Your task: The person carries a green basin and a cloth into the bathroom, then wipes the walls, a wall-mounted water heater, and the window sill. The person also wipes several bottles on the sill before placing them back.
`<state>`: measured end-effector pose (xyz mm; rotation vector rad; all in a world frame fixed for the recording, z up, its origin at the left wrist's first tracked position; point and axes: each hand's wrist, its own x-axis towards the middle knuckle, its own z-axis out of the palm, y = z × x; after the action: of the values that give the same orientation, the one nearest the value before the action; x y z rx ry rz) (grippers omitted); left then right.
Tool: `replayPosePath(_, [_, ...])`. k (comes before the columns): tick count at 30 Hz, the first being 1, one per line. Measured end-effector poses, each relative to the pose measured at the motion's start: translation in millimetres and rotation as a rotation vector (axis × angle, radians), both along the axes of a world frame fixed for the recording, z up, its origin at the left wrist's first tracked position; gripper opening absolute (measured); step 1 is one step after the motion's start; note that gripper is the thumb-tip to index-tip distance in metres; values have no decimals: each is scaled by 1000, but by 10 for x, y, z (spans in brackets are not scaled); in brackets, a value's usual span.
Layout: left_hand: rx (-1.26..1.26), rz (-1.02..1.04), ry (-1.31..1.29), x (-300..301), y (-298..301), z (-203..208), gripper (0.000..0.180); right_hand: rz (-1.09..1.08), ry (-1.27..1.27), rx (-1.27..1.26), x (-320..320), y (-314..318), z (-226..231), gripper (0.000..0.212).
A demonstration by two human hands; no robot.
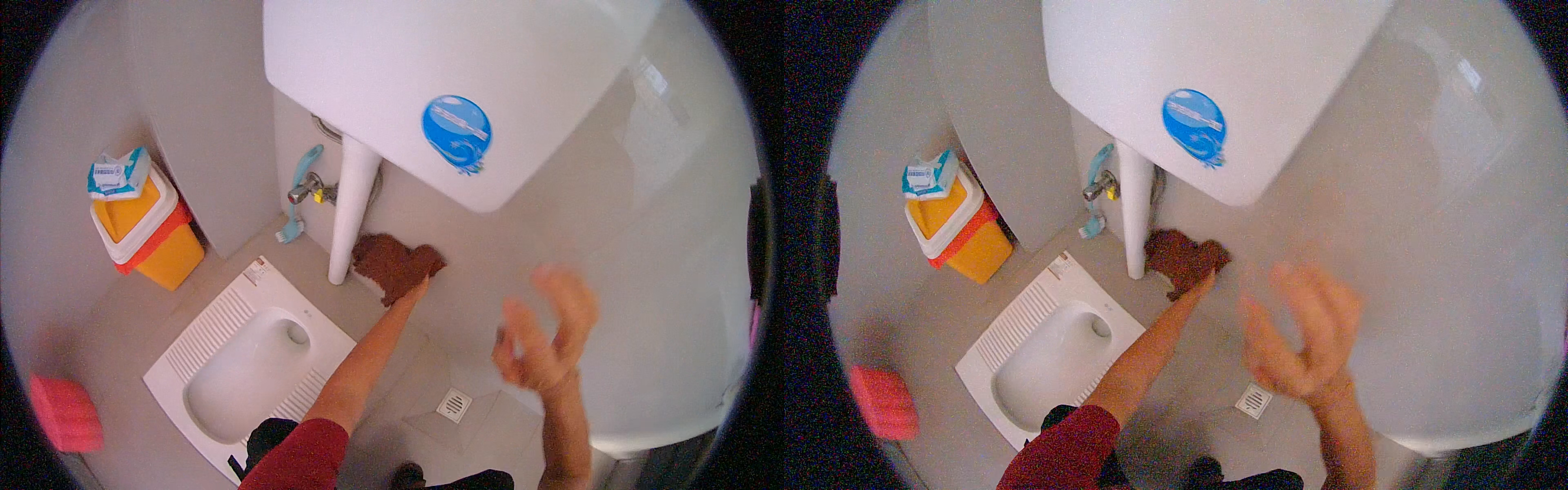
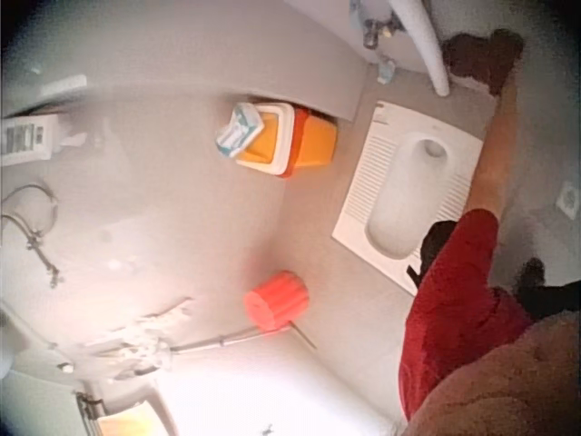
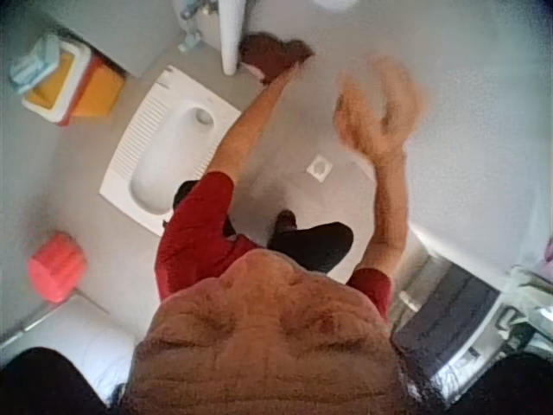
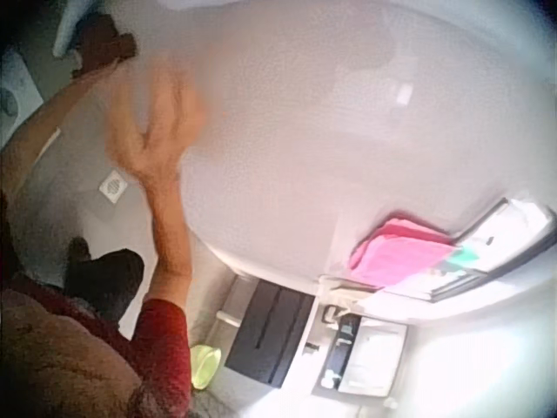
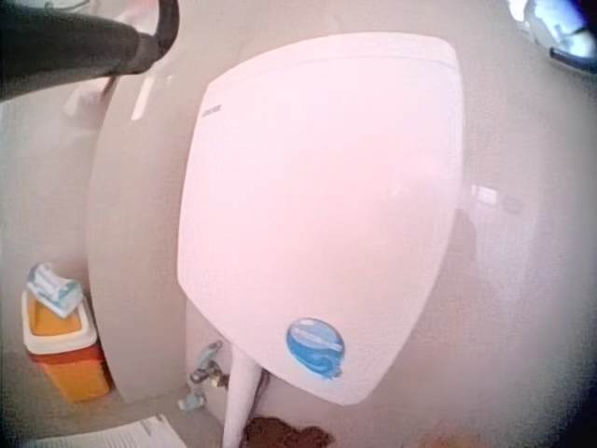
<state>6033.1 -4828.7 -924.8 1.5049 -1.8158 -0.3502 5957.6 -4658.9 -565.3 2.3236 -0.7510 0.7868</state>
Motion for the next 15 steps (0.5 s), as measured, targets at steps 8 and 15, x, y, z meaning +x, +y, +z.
replayPosePath(8, [-55, -119, -167, -573, 304, 188, 17, -59, -180, 626, -398, 1222, -1095, 21])
replayPosePath(15, [-125, -448, 64, -701, 451, 2059, 27, -83, -331, 590, -548, 1122, -1413, 27])
